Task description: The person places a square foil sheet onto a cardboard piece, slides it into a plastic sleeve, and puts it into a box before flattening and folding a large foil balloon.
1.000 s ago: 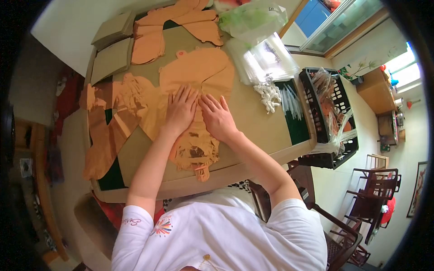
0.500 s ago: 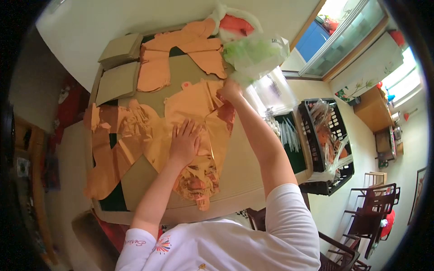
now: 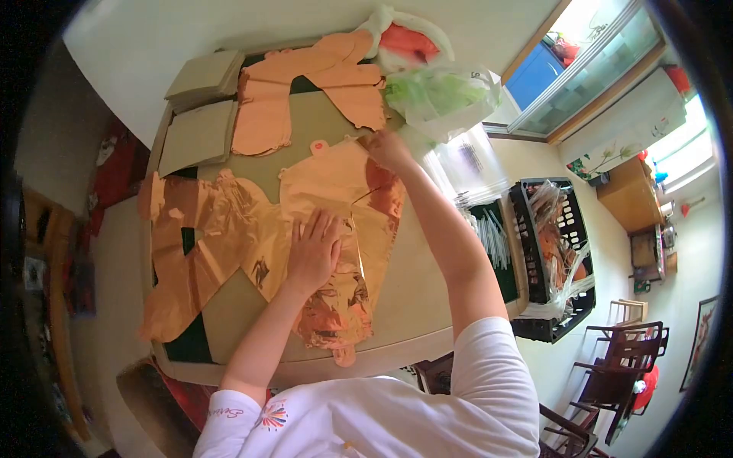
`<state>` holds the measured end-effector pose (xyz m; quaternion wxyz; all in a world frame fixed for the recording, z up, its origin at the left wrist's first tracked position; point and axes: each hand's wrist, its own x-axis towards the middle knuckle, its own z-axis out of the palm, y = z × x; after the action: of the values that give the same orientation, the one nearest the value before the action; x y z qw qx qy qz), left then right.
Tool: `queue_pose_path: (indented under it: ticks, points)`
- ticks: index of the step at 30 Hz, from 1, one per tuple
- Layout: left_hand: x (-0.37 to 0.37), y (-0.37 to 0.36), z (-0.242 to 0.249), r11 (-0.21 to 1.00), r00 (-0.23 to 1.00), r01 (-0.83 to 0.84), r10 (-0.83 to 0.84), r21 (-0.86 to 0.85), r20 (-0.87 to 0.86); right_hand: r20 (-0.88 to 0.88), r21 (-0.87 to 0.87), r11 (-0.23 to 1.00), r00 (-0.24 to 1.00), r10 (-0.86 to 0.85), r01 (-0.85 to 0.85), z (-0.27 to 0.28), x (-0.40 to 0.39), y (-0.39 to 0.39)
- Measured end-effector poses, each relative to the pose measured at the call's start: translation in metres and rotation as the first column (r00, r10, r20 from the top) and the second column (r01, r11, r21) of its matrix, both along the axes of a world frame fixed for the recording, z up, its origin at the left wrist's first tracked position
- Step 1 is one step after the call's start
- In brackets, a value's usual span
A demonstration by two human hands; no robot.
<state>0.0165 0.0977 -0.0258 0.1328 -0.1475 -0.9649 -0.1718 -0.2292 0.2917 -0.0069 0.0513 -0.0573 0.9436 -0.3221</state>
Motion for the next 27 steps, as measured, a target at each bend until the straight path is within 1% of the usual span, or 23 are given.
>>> queue_pose_path:
  ticks: [1, 2, 4, 7, 10, 13, 16, 19, 22, 23, 24, 25, 27]
  points:
    - [0.0, 0.0, 0.001, 1.0, 1.0, -0.008, 0.009, 0.005, -0.005, -0.045, -0.053, 0.999, 0.999, -0.009, 0.007, -0.003, -0.001, 0.001]
    - [0.0, 0.0, 0.003, 1.0, 1.0, -0.016, 0.016, 0.01, -0.012, -0.02, -0.029, 1.0, 1.0, 0.004, -0.005, -0.005, -0.003, 0.005]
    - [0.0, 0.0, 0.003, 1.0, 1.0, -0.026, 0.026, 0.016, -0.017, 0.029, 0.016, 0.999, 0.999, 0.028, -0.029, 0.009, 0.004, 0.004]
    - [0.0, 0.0, 0.0, 0.999, 0.999, -0.032, 0.032, 0.019, -0.012, 0.18, -0.086, 0.996, 0.984, -0.013, 0.029, 0.012, 0.0, 0.004]
    - [-0.001, 0.0, 0.0, 0.999, 0.999, -0.038, 0.038, -0.002, -0.008, 0.1, -0.072, 0.997, 0.995, -0.029, 0.036, 0.007, -0.002, 0.005]
    - [0.0, 0.001, 0.0, 0.998, 0.999, -0.043, 0.043, -0.035, -0.005, 0.064, -0.092, 0.992, 0.994, -0.084, 0.09, 0.0, -0.002, 0.002]
    - [0.0, 0.001, 0.0, 0.998, 0.999, -0.043, 0.043, -0.045, -0.002, -0.136, 0.026, 0.994, 0.985, -0.102, 0.107, 0.008, 0.012, -0.008]
    - [-0.001, 0.001, -0.002, 0.997, 0.999, -0.046, 0.046, -0.062, 0.001, -0.301, 0.243, 0.969, 0.953, 0.023, 0.054, 0.032, 0.029, -0.029]
    - [0.0, 0.002, -0.002, 0.996, 0.999, -0.048, 0.048, -0.069, -0.003, -0.246, 0.461, 0.887, 0.962, 0.12, 0.007, 0.056, 0.042, -0.062]
    - [0.0, 0.002, -0.004, 0.997, 0.999, -0.048, 0.047, -0.063, -0.014, -0.054, 0.082, 0.993, 0.994, 0.091, -0.086, 0.065, 0.046, -0.07]
    - [-0.001, 0.001, -0.004, 0.997, 0.999, -0.048, 0.046, -0.058, -0.026, 0.135, -0.321, 0.943, 0.981, 0.137, -0.088, 0.073, 0.05, -0.079]
    - [-0.001, 0.001, -0.004, 0.997, 0.999, -0.046, 0.044, -0.062, -0.027, 0.285, -0.664, 0.747, 0.925, 0.25, 0.002, 0.077, 0.053, -0.082]
    - [-0.001, 0.002, -0.002, 0.997, 0.998, -0.051, 0.049, -0.063, -0.029, 0.168, -0.76, 0.649, 0.975, 0.145, 0.035, 0.077, 0.052, -0.076]
